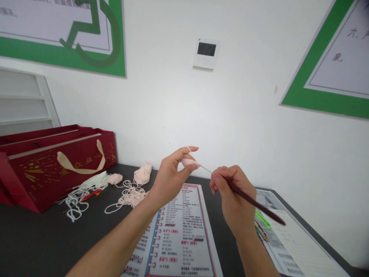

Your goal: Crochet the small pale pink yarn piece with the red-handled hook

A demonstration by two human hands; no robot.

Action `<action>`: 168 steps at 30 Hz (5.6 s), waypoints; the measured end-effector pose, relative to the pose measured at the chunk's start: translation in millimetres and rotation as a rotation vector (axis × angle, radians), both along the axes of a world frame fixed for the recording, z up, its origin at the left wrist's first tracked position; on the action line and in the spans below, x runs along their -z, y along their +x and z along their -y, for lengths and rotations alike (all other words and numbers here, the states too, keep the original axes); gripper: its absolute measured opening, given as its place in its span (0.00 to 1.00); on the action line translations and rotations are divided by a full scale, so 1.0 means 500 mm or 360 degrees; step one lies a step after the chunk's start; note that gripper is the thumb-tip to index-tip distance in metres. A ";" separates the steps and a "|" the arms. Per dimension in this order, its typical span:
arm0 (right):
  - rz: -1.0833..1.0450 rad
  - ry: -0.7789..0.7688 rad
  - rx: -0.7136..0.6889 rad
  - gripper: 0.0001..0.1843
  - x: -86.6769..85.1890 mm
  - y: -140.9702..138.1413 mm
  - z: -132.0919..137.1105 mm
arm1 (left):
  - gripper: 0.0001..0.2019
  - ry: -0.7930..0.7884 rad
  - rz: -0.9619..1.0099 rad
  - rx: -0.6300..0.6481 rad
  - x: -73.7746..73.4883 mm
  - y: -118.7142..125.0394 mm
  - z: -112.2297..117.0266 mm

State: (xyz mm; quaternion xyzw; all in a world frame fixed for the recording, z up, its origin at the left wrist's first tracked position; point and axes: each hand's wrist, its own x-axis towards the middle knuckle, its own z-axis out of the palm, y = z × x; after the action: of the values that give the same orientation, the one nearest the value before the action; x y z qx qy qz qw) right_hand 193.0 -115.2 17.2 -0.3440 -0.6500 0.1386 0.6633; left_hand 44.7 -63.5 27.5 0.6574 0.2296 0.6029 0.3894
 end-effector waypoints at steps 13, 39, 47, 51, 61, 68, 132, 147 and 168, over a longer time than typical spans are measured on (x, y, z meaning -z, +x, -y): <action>-0.0241 0.0005 -0.0386 0.07 0.021 -0.013 -0.047 | 0.21 -0.0317 0.0154 0.0345 -0.003 0.023 0.021; 0.0019 -0.0017 -0.0525 0.05 -0.002 0.065 -0.031 | 0.16 -0.0850 0.0272 0.0982 -0.018 -0.039 -0.019; -0.0298 -0.0246 -0.0879 0.09 -0.015 0.055 -0.042 | 0.17 -0.0561 0.0178 0.0700 -0.016 -0.021 -0.002; -0.0247 -0.0134 -0.0669 0.07 -0.007 0.040 -0.040 | 0.17 -0.0404 0.0233 0.0522 -0.011 -0.003 0.005; -0.0062 0.0060 -0.0322 0.06 -0.002 0.028 -0.020 | 0.16 -0.0262 0.0235 0.0249 -0.002 0.012 0.011; -0.0030 -0.0039 -0.0102 0.08 0.002 0.011 -0.006 | 0.16 -0.0040 0.0026 0.0001 0.005 0.014 0.012; -0.0049 0.0008 -0.0600 0.08 -0.002 0.053 -0.025 | 0.21 -0.0869 0.0312 0.1054 -0.016 -0.043 -0.023; -0.0263 -0.0070 -0.0649 0.06 -0.008 0.041 -0.028 | 0.18 -0.0372 0.0237 0.0391 -0.012 0.006 0.022; -0.0032 -0.0026 -0.0022 0.10 -0.003 0.007 0.004 | 0.14 0.0062 0.0032 -0.0133 0.004 0.018 0.026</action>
State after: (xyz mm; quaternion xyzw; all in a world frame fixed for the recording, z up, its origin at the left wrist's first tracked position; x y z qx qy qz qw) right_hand 196.4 -117.0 18.5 -0.3435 -0.6445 0.1519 0.6660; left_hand 53.7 -76.4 25.6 0.6487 0.2412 0.6294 0.3533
